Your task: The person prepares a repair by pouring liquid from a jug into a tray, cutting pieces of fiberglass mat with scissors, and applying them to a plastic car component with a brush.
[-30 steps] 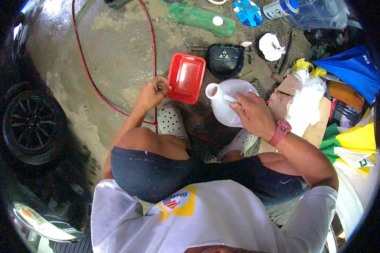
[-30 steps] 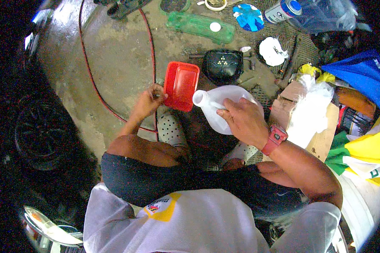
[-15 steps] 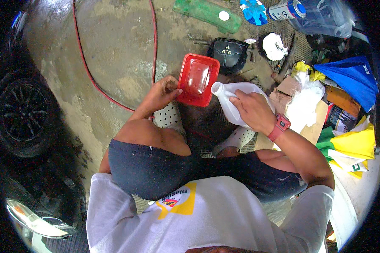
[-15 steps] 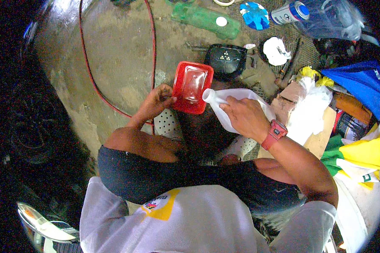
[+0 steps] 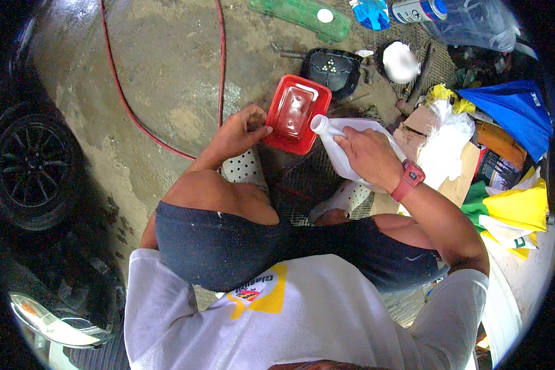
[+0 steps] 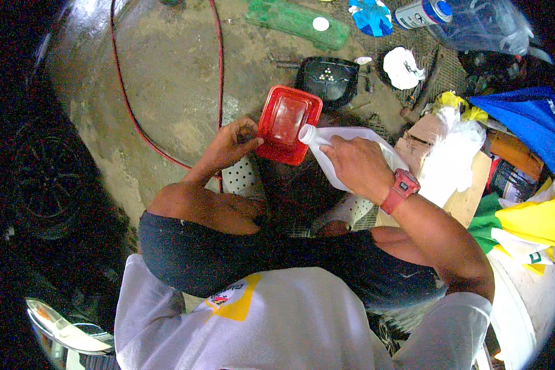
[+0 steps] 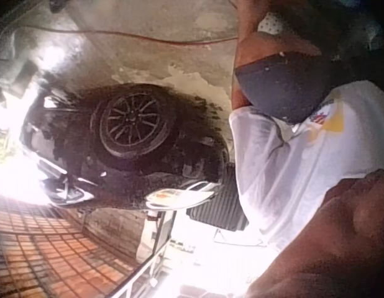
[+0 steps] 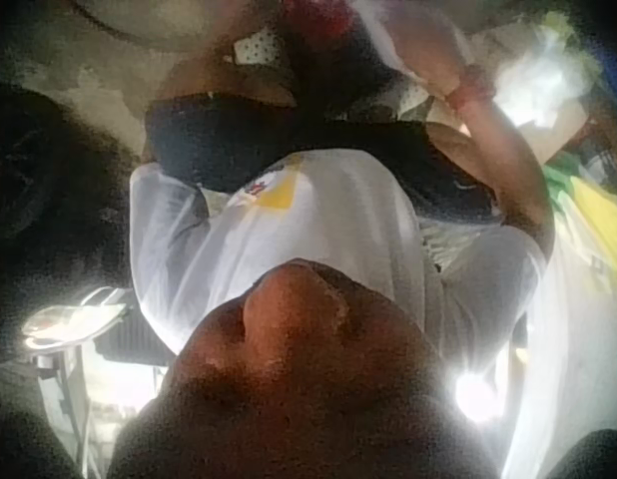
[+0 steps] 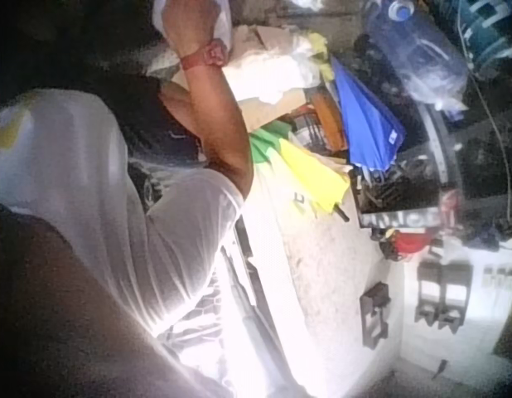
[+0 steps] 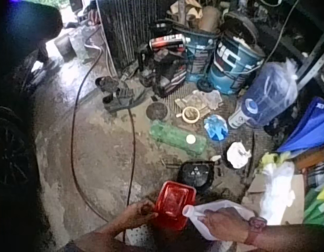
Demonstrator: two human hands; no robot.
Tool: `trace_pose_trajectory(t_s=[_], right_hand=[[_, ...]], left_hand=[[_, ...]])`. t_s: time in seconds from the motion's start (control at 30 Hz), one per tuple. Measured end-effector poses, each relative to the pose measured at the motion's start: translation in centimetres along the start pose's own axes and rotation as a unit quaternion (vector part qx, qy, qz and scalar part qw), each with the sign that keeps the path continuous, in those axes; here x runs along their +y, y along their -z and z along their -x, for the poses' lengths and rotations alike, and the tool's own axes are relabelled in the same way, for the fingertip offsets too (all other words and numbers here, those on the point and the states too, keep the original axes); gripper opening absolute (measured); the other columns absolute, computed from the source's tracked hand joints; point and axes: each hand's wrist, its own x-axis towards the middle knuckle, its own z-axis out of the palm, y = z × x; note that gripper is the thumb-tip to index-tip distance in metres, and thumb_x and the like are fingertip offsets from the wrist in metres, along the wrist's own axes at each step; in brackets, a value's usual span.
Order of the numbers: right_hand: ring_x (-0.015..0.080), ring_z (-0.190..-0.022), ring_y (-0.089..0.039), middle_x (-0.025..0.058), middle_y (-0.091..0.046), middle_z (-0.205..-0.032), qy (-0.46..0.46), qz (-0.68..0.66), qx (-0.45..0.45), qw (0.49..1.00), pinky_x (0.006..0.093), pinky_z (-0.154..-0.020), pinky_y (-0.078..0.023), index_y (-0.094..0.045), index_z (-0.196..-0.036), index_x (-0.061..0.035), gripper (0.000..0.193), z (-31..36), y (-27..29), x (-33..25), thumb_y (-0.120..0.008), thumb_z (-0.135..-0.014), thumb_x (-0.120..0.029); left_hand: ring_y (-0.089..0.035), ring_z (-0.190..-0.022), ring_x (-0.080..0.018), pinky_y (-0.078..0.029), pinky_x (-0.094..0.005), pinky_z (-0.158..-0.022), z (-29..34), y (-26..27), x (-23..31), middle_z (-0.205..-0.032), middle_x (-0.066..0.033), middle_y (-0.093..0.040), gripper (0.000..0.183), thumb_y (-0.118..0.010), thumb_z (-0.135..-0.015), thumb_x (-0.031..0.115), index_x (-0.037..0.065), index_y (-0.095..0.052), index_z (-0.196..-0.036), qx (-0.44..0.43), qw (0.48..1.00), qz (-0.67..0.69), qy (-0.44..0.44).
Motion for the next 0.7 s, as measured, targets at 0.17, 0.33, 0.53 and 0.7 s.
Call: trace_pose_trajectory(t_s=[0.17,0.33,0.53,0.7], right_hand=[[0.0477,-0.077,-0.066,0.0260,-0.068,-0.080,-0.010,0.009,-0.002,1.000,0.0602,-0.071,-0.052,-0.068,-0.104,-0.0015,0.040,-0.1,-0.5,0.5,-0.049,-0.107,-0.037],[0.0482,-0.078,-0.067,0.0264,-0.069,-0.082,-0.023,0.003,-0.026,0.999,0.0604,-0.072,-0.052,-0.069,-0.104,-0.0015,0.040,-0.3,-0.2,0.1,-0.049,-0.107,-0.037],[0.0472,-0.078,-0.067,0.0262,-0.069,-0.081,-0.026,0.004,-0.031,0.999,0.0594,-0.072,-0.053,-0.069,-0.103,-0.0016,0.041,-0.3,-0.4,0.1,-0.049,-0.107,-0.037],[0.0456,-0.076,-0.068,0.0249,-0.069,-0.079,-0.006,0.025,-0.007,1.000,0.0582,-0.070,-0.054,-0.070,-0.103,-0.0029,0.040,0.0,-0.7,0.2,-0.049,-0.107,-0.037]], left_hand=[[-0.066,-0.084,-0.0135,-0.054,-0.0336,-0.077,-0.2,-0.3,-0.9,-0.092,-0.0059,-0.072,0.023,-0.077,-0.093,0.013,0.004,-0.063,-0.108,0.009,1.000,-0.007,-0.019],[-0.069,-0.086,-0.0150,-0.055,-0.0349,-0.077,-0.2,-0.2,-0.8,-0.096,-0.0078,-0.074,0.022,-0.077,-0.093,0.014,0.004,-0.064,-0.108,-0.003,1.000,-0.009,-0.008],[-0.068,-0.087,-0.0144,-0.056,-0.0346,-0.077,-0.2,-0.3,-0.4,-0.096,-0.0084,-0.074,0.020,-0.077,-0.093,0.012,0.004,-0.064,-0.107,-0.005,1.000,0.010,-0.013],[-0.065,-0.086,-0.0124,-0.055,-0.0322,-0.078,-0.5,-0.6,-1.3,-0.095,-0.0056,-0.070,0.020,-0.075,-0.095,0.012,0.005,-0.062,-0.108,-0.019,0.999,0.029,-0.016]])
